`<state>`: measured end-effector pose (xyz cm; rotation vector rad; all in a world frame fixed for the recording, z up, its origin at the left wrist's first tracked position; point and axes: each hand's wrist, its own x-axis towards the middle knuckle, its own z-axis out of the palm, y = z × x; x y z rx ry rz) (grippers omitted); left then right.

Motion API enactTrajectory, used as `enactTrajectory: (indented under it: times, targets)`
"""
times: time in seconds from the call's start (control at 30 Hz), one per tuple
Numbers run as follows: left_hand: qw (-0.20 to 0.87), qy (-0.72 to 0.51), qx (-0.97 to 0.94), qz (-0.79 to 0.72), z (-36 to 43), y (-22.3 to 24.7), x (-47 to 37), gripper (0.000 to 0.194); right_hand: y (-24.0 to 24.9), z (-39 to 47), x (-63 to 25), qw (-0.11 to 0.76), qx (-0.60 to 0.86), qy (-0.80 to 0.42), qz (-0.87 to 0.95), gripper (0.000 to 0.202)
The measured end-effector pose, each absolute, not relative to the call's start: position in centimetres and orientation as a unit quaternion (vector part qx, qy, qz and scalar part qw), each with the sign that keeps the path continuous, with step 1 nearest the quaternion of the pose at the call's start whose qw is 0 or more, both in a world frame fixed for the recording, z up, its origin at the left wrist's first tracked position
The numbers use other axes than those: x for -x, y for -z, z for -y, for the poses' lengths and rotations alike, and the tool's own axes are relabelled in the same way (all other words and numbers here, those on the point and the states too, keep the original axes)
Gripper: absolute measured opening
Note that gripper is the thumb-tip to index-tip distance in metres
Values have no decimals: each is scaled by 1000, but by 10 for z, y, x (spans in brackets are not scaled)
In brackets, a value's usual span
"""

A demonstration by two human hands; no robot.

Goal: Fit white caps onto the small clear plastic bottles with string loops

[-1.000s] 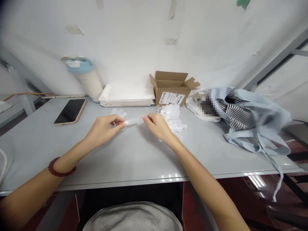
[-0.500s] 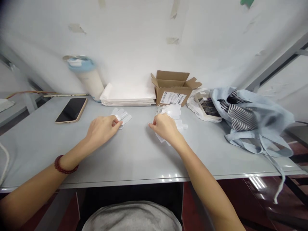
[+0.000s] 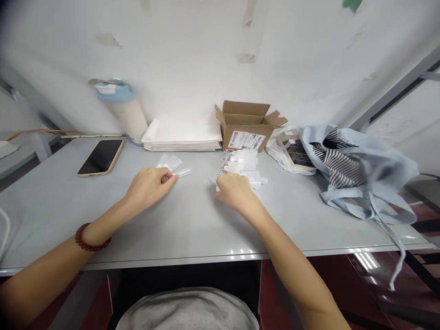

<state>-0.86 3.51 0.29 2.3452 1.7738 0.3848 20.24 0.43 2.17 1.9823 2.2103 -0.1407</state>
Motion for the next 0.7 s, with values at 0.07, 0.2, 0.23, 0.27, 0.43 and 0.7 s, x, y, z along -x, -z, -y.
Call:
enactTrajectory:
  times: [0.07,0.2,0.23,0.27,0.43,0.7]
  targets:
    - [94,-138,-792,-587,-35,-2,9,32,-21,-6,-203,37,-663,73,-745,11]
    - [179,-194,-802,-535,-35,1,9,26,-22,-6,-204,-108,-620,209,-749,21]
    - [210,-213,-802,-516,-34,1,8,27,-22,-6,-204,-136,-605,242,-746,23]
    - [238,-230,-801,-498,-34,1,8,30,-23,-5,-204,-157,-594,269,-742,24]
    - [289,-267,-810,-435,-31,0,5,38,-25,-3,-202,-194,-560,336,-732,24]
    - [277,-278,-825,-406,-29,-2,5,29,-30,-1,-201,-192,-508,414,-731,26]
